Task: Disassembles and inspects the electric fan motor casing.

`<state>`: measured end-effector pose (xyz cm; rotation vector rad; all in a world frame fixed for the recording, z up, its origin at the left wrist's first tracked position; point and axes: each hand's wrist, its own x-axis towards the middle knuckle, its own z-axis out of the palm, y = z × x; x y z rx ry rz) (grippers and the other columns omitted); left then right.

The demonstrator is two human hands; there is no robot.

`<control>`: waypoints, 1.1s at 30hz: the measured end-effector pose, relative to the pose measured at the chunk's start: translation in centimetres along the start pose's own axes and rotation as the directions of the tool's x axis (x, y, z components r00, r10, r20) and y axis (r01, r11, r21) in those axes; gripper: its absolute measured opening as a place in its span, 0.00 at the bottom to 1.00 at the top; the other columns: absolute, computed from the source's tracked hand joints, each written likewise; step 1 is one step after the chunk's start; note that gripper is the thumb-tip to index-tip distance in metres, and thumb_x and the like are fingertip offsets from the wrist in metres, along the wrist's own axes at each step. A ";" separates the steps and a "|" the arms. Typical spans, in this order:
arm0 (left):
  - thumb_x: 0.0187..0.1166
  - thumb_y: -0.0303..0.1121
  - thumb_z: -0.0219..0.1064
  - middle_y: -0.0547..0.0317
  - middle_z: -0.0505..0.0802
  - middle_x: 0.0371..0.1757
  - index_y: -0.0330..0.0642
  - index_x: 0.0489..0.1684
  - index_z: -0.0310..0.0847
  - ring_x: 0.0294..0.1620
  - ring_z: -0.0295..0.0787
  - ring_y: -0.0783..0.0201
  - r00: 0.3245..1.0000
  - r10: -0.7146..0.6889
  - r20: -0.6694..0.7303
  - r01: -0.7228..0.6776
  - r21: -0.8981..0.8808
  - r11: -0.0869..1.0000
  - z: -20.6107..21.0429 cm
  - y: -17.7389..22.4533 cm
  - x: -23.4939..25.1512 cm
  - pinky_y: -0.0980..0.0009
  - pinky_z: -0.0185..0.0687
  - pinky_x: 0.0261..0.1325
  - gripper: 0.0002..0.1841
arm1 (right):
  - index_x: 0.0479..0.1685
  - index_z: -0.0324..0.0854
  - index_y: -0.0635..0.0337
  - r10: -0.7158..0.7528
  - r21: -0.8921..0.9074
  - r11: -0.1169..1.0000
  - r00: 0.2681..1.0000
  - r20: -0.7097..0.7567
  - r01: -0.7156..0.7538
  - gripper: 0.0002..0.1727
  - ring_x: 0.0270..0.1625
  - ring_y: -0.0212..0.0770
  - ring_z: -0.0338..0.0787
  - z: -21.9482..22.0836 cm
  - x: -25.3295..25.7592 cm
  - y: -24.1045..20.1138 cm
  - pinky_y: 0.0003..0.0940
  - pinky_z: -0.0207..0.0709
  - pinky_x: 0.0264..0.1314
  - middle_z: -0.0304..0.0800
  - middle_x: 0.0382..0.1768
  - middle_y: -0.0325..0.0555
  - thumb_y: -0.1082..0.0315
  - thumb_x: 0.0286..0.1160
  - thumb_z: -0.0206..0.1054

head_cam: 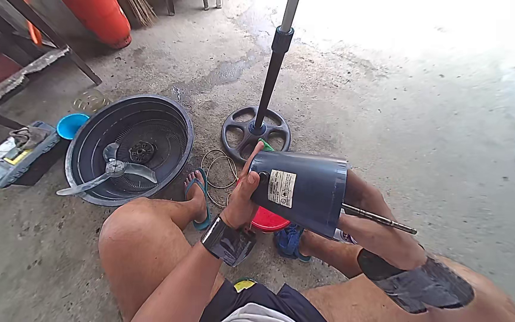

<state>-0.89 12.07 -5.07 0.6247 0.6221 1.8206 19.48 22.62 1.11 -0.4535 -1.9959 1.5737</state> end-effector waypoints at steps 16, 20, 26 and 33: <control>0.68 0.72 0.66 0.50 0.82 0.75 0.51 0.94 0.52 0.73 0.81 0.59 0.979 -0.201 0.019 0.193 0.210 0.959 0.6 3.5 0.6 0.57 0.79 0.75 0.54 | 0.68 0.81 0.54 0.005 0.155 0.988 0.999 -0.045 0.002 0.24 0.59 0.35 0.92 0.1 0.4 -0.8 0.34 0.87 0.66 0.93 0.58 0.38 0.63 0.72 0.77; 0.66 0.72 0.68 0.50 0.81 0.76 0.51 0.93 0.54 0.73 0.81 0.60 0.989 -0.147 -0.017 0.147 0.219 0.965 0.5 2.5 0.6 0.59 0.79 0.75 0.55 | 0.67 0.81 0.55 0.005 0.133 0.991 0.999 -0.044 0.001 0.25 0.58 0.36 0.92 0.3 0.4 -0.6 0.35 0.88 0.65 0.93 0.56 0.39 0.62 0.71 0.78; 0.65 0.71 0.70 0.55 0.85 0.71 0.52 0.94 0.51 0.68 0.84 0.64 0.997 -0.065 -0.041 0.072 0.226 0.971 1.0 2.1 0.7 0.62 0.82 0.71 0.56 | 0.67 0.83 0.53 0.022 0.176 0.984 0.998 -0.058 -0.011 0.26 0.58 0.36 0.92 0.4 0.1 -0.5 0.35 0.88 0.64 0.93 0.56 0.40 0.64 0.67 0.79; 0.68 0.64 0.73 0.55 0.85 0.70 0.54 0.95 0.46 0.65 0.87 0.63 0.998 -0.052 -0.017 0.055 0.229 0.972 0.7 2.1 0.9 0.61 0.84 0.70 0.54 | 0.67 0.82 0.57 0.028 0.177 0.984 0.998 -0.062 -0.017 0.27 0.58 0.39 0.92 0.3 0.0 -0.6 0.37 0.88 0.64 0.93 0.56 0.43 0.63 0.66 0.81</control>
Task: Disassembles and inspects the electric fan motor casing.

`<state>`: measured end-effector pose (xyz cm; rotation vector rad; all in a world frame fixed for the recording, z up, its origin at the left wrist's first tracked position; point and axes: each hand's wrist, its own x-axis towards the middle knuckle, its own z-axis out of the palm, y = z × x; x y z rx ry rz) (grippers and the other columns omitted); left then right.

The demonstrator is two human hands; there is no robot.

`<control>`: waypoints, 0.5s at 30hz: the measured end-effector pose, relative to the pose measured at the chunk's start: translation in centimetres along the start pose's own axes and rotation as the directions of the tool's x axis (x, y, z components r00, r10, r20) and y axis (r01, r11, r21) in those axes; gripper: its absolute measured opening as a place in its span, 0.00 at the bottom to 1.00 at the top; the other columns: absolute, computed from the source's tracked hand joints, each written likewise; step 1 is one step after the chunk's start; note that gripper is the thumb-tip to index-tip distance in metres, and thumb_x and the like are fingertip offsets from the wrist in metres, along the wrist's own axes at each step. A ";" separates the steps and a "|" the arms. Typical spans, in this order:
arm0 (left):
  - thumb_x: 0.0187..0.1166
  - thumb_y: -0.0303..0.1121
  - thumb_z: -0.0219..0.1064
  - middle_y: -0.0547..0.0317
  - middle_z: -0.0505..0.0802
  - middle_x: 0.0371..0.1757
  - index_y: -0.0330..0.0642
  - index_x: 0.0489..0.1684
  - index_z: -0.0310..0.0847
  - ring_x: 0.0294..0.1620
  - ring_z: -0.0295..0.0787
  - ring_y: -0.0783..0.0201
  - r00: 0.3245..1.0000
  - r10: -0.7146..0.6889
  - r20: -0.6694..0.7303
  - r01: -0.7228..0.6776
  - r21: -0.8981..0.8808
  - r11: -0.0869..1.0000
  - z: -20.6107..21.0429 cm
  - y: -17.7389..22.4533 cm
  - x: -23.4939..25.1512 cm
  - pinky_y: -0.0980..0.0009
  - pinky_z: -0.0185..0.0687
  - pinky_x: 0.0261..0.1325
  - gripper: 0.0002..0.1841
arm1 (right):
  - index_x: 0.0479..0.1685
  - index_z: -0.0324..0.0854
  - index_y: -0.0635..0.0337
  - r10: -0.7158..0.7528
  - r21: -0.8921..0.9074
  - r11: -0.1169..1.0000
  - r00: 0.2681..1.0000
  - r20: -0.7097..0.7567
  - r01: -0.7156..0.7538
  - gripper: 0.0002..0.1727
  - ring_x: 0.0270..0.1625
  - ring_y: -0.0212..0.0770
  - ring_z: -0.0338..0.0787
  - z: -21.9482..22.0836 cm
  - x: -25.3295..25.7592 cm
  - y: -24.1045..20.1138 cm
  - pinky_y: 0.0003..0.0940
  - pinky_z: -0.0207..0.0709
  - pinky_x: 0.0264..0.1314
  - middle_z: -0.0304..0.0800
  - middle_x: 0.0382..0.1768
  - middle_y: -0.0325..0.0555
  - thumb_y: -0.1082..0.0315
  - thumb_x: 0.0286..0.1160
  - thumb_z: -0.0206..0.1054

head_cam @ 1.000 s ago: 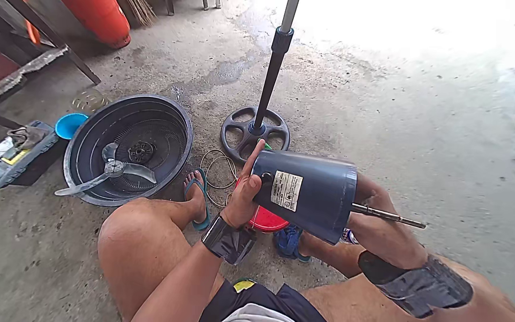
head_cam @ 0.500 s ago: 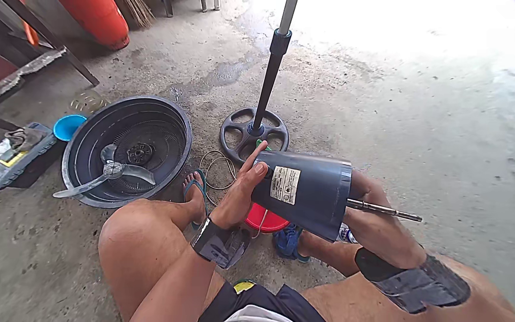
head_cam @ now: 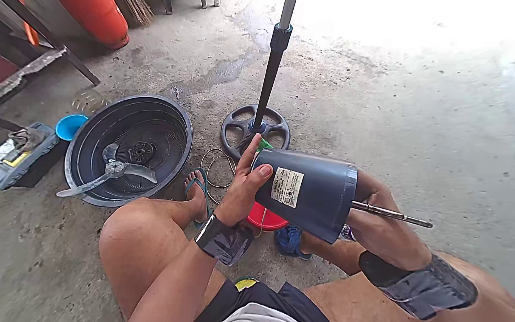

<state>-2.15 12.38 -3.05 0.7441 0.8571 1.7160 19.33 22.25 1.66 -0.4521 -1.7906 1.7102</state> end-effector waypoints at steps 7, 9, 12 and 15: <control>0.60 0.81 0.62 0.51 0.81 0.78 0.46 0.95 0.48 0.76 0.79 0.62 0.993 -0.097 0.062 0.095 0.042 0.995 -0.5 -0.3 -0.7 0.60 0.76 0.79 0.63 | 0.71 0.80 0.58 0.053 0.111 0.992 0.998 0.034 -0.056 0.30 0.62 0.41 0.91 -0.2 -0.2 0.1 0.40 0.87 0.68 0.91 0.60 0.47 0.63 0.66 0.81; 0.61 0.79 0.65 0.50 0.82 0.76 0.45 0.94 0.48 0.75 0.80 0.61 0.991 -0.117 0.064 0.115 0.031 0.993 -0.5 -0.1 -0.5 0.60 0.77 0.77 0.63 | 0.71 0.79 0.60 0.060 0.133 0.989 0.997 0.037 -0.065 0.31 0.62 0.42 0.91 -0.2 -0.2 0.3 0.40 0.86 0.69 0.91 0.61 0.48 0.63 0.67 0.81; 0.61 0.74 0.71 0.52 0.86 0.70 0.47 0.93 0.50 0.68 0.85 0.62 0.990 -0.126 0.065 0.128 -0.022 0.992 -0.2 0.3 -0.5 0.61 0.82 0.71 0.60 | 0.70 0.80 0.58 0.072 0.138 0.988 0.997 0.035 -0.076 0.30 0.62 0.40 0.91 0.0 -0.3 0.3 0.39 0.86 0.68 0.92 0.60 0.46 0.63 0.67 0.81; 0.69 0.73 0.63 0.55 0.81 0.77 0.52 0.93 0.54 0.74 0.80 0.62 0.987 -0.162 -0.003 0.161 0.145 0.976 -0.2 1.4 -0.3 0.60 0.78 0.76 0.53 | 0.70 0.79 0.60 0.090 0.136 0.987 0.996 -0.014 -0.087 0.30 0.60 0.41 0.92 0.4 -0.2 0.1 0.39 0.88 0.66 0.92 0.59 0.47 0.65 0.66 0.81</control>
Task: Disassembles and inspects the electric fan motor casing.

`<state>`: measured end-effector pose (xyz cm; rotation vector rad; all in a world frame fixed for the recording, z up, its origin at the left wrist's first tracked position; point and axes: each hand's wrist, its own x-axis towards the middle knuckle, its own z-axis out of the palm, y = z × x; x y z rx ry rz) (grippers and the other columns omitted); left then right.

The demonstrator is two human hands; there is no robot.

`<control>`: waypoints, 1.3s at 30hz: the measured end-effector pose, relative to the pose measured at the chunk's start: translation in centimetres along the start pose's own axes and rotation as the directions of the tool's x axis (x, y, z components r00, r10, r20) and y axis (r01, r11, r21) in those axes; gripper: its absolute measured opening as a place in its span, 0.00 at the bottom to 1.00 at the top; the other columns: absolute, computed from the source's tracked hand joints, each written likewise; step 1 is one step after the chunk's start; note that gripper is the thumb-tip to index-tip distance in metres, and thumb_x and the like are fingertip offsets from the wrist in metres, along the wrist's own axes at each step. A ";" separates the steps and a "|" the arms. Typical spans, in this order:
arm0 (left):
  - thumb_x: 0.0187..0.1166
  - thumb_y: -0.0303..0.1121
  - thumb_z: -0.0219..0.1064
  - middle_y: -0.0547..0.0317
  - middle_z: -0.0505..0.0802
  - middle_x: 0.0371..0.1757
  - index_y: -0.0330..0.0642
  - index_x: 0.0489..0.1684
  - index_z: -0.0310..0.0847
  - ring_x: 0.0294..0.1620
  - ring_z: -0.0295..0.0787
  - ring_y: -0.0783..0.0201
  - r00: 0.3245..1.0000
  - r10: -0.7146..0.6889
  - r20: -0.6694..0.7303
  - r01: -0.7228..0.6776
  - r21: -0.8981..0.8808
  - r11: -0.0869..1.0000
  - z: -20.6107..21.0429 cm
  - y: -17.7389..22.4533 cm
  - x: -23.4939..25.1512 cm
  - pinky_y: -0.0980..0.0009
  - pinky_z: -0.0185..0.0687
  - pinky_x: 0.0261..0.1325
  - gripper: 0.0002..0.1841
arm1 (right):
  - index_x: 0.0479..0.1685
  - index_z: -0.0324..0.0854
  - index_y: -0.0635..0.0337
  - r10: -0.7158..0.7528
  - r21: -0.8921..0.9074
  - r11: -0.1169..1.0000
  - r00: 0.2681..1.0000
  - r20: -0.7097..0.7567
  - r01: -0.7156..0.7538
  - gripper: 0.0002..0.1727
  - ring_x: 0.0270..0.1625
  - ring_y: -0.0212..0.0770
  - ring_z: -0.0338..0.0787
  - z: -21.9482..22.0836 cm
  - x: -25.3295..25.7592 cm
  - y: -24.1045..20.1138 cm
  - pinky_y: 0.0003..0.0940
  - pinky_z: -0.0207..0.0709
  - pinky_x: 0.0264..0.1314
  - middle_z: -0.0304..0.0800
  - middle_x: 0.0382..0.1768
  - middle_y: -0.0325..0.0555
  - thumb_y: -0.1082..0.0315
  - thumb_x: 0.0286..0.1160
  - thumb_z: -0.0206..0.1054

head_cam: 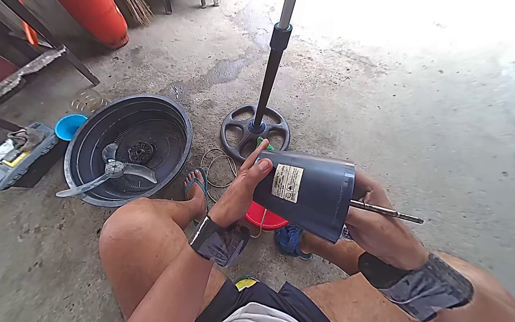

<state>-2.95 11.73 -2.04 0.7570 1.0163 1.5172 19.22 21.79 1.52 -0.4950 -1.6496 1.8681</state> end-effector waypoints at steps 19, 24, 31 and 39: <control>0.77 0.26 0.73 0.61 0.93 0.53 0.69 0.87 0.55 0.51 0.95 0.58 0.699 0.704 0.123 -0.628 0.577 0.522 -1.3 1.5 -0.6 0.61 0.95 0.57 0.41 | 0.66 0.80 0.61 -0.092 -0.308 0.947 0.996 0.020 0.093 0.30 0.59 0.41 0.92 -0.8 0.6 0.6 0.39 0.88 0.66 0.93 0.55 0.45 0.61 0.63 0.82; 0.80 0.32 0.72 0.59 0.88 0.63 0.72 0.92 0.49 0.63 0.88 0.54 0.791 0.609 0.066 -0.593 0.329 0.735 -1.6 1.7 -0.5 0.56 0.88 0.68 0.43 | 0.67 0.79 0.62 -0.068 -0.197 0.978 0.998 0.014 0.069 0.29 0.59 0.42 0.92 -0.2 0.5 0.4 0.40 0.88 0.66 0.92 0.56 0.47 0.64 0.64 0.81; 0.79 0.61 0.61 0.48 0.78 0.82 0.51 0.93 0.56 0.80 0.76 0.55 0.986 0.094 0.135 -0.060 -0.240 0.969 -2.0 0.0 -0.6 0.56 0.73 0.80 0.43 | 0.70 0.79 0.63 -0.083 -0.214 0.972 0.995 0.059 0.094 0.33 0.63 0.44 0.91 -0.1 0.5 0.3 0.41 0.86 0.70 0.92 0.59 0.48 0.63 0.62 0.82; 0.70 0.66 0.70 0.50 0.83 0.77 0.56 0.93 0.54 0.74 0.81 0.55 0.984 0.179 0.020 -0.172 -0.193 0.966 -0.7 -1.8 -0.1 0.56 0.78 0.75 0.50 | 0.66 0.82 0.59 -0.063 -0.212 0.975 0.998 0.030 0.068 0.30 0.60 0.38 0.92 0.0 0.2 0.1 0.35 0.87 0.67 0.93 0.56 0.42 0.64 0.60 0.83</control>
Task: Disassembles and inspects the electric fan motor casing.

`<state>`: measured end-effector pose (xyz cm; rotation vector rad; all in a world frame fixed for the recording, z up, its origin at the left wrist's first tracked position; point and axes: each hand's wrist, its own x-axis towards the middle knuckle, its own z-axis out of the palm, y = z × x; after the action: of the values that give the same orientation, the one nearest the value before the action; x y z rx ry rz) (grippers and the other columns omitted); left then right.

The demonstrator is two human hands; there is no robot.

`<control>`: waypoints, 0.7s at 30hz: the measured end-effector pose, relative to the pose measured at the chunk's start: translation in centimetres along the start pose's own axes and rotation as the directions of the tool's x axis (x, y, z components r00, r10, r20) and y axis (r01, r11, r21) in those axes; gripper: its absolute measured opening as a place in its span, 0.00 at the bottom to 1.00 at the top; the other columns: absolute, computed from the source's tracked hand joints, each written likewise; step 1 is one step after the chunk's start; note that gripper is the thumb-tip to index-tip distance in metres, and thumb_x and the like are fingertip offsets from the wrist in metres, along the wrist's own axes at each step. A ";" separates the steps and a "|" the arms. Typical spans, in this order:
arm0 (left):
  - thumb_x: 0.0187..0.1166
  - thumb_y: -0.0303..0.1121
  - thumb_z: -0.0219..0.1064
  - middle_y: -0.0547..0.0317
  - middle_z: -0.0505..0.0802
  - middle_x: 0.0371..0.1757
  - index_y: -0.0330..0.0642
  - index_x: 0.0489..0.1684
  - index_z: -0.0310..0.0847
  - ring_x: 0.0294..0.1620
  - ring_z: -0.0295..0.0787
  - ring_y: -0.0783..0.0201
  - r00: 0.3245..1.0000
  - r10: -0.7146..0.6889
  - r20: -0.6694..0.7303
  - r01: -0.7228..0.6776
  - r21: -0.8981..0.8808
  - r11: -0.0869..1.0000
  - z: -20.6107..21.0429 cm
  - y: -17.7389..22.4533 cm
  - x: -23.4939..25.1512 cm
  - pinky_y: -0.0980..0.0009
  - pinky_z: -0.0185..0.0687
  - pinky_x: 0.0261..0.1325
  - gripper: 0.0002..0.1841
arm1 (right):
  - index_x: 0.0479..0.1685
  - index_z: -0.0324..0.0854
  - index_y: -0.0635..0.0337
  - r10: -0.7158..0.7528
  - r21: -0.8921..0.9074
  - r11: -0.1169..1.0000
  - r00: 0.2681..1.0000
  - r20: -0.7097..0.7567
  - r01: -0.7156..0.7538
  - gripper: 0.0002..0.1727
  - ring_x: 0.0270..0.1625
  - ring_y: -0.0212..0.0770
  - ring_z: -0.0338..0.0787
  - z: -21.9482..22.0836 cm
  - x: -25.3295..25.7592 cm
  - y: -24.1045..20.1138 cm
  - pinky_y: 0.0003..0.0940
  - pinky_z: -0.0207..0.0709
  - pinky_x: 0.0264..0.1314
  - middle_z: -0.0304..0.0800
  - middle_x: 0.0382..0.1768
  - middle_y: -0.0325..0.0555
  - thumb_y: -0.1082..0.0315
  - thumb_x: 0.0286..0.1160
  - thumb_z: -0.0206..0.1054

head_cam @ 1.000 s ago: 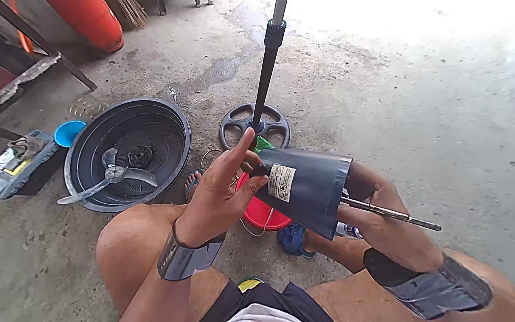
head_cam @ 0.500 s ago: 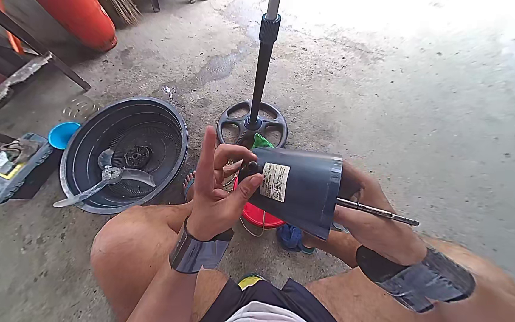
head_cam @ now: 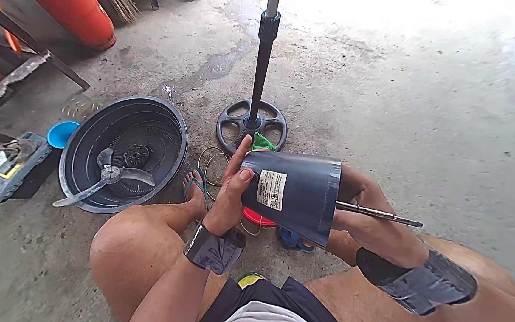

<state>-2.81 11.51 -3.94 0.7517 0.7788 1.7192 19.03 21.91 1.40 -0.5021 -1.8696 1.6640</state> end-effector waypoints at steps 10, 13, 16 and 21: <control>0.71 0.69 0.66 0.50 0.82 0.78 0.58 0.95 0.49 0.75 0.80 0.55 0.998 0.044 0.047 -0.047 0.051 0.998 -0.8 -0.7 0.3 0.55 0.77 0.77 0.51 | 0.66 0.80 0.61 0.062 0.006 0.998 0.998 -0.017 -0.062 0.30 0.57 0.40 0.93 -0.2 0.1 -0.4 0.36 0.89 0.63 0.93 0.54 0.45 0.65 0.62 0.82; 0.67 0.66 0.73 0.52 0.79 0.81 0.63 0.94 0.49 0.78 0.78 0.54 0.986 0.055 0.159 -0.066 0.067 0.996 -1.6 -0.7 0.5 0.52 0.77 0.79 0.53 | 0.68 0.79 0.57 0.058 -0.020 0.998 0.998 -0.034 -0.059 0.32 0.56 0.42 0.93 -0.9 0.2 -0.9 0.38 0.90 0.61 0.93 0.53 0.46 0.63 0.61 0.82; 0.69 0.55 0.78 0.56 0.82 0.76 0.62 0.94 0.49 0.73 0.82 0.58 0.994 0.054 0.095 -0.054 -0.004 0.999 -1.0 -0.8 0.2 0.53 0.79 0.76 0.51 | 0.72 0.76 0.53 0.041 -0.010 0.999 0.999 -0.009 -0.041 0.33 0.58 0.42 0.92 -1.6 0.3 -1.2 0.38 0.89 0.62 0.91 0.55 0.46 0.63 0.62 0.80; 0.66 0.62 0.77 0.57 0.90 0.65 0.49 0.84 0.57 0.66 0.89 0.60 0.998 -0.013 0.059 0.022 -0.148 0.989 -0.2 -2.8 -1.2 0.55 0.86 0.70 0.48 | 0.71 0.77 0.54 0.025 -0.042 0.999 1.000 0.003 -0.025 0.32 0.58 0.43 0.92 -1.5 0.3 -1.3 0.39 0.89 0.63 0.92 0.55 0.46 0.62 0.63 0.81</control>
<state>-1.08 10.95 -6.40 0.6873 0.6082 1.7113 19.89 23.01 2.83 -0.5426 -1.9115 1.6459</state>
